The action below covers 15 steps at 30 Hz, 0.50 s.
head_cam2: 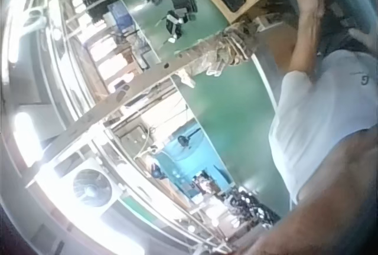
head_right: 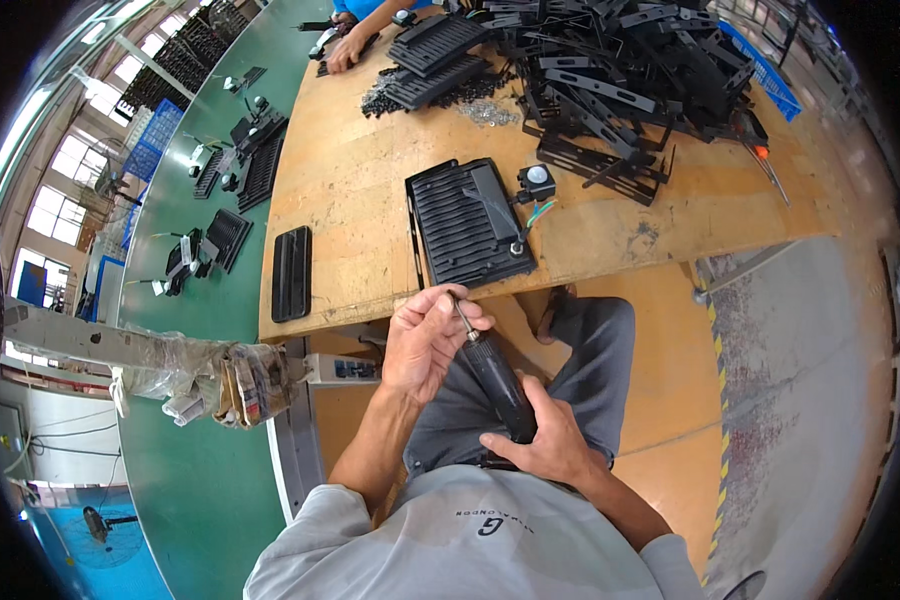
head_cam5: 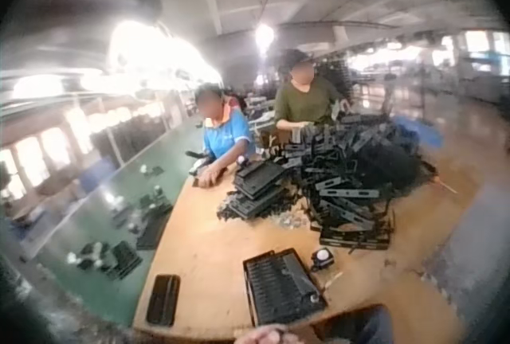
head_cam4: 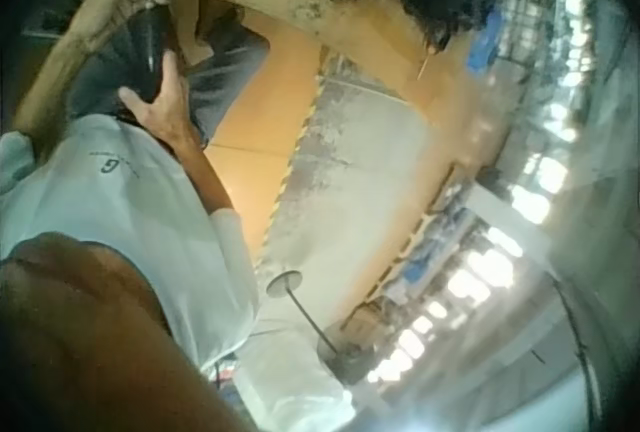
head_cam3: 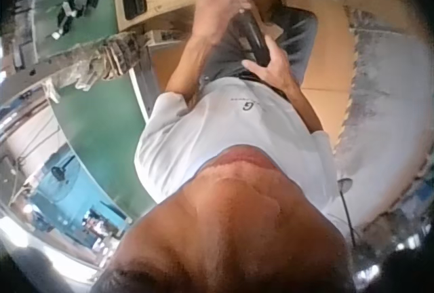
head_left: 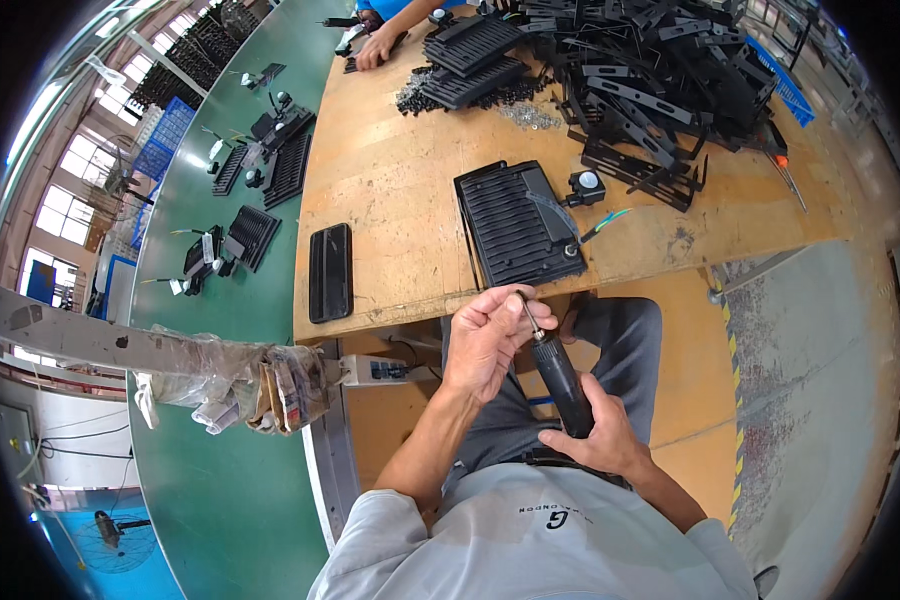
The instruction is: Using an electric screwdriver to secure components onto a plastic casing during factory assembly.
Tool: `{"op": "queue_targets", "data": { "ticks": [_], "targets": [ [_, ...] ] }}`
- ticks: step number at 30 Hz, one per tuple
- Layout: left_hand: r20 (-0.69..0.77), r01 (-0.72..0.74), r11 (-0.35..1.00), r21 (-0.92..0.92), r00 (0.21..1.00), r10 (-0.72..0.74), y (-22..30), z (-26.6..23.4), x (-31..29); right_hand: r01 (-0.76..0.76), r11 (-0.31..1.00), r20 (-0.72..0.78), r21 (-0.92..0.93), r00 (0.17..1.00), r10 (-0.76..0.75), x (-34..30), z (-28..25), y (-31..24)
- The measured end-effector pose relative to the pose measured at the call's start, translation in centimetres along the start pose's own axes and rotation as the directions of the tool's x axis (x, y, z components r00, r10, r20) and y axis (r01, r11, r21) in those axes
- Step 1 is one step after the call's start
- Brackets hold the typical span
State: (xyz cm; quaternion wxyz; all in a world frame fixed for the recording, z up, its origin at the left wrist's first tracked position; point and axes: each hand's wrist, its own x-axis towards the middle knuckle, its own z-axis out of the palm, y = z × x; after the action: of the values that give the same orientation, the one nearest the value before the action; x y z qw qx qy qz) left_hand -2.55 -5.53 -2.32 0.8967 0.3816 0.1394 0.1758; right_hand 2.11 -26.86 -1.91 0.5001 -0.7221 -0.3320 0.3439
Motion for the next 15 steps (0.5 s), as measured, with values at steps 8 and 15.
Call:
{"op": "queue_targets", "data": {
  "ticks": [8,15],
  "targets": [
    [0.095,-0.102,0.973,0.205,0.992,0.084,1.4,1.1,0.6,0.025,0.999,-0.046,0.026,0.999,-0.024,0.3,0.0,0.1],
    [0.422,-0.491,0.021,0.871,0.77,0.478,10.0,1.1,12.7,-0.064,0.987,-0.007,0.145,0.998,0.065,-0.6,-1.1,1.6]
  ]
}}
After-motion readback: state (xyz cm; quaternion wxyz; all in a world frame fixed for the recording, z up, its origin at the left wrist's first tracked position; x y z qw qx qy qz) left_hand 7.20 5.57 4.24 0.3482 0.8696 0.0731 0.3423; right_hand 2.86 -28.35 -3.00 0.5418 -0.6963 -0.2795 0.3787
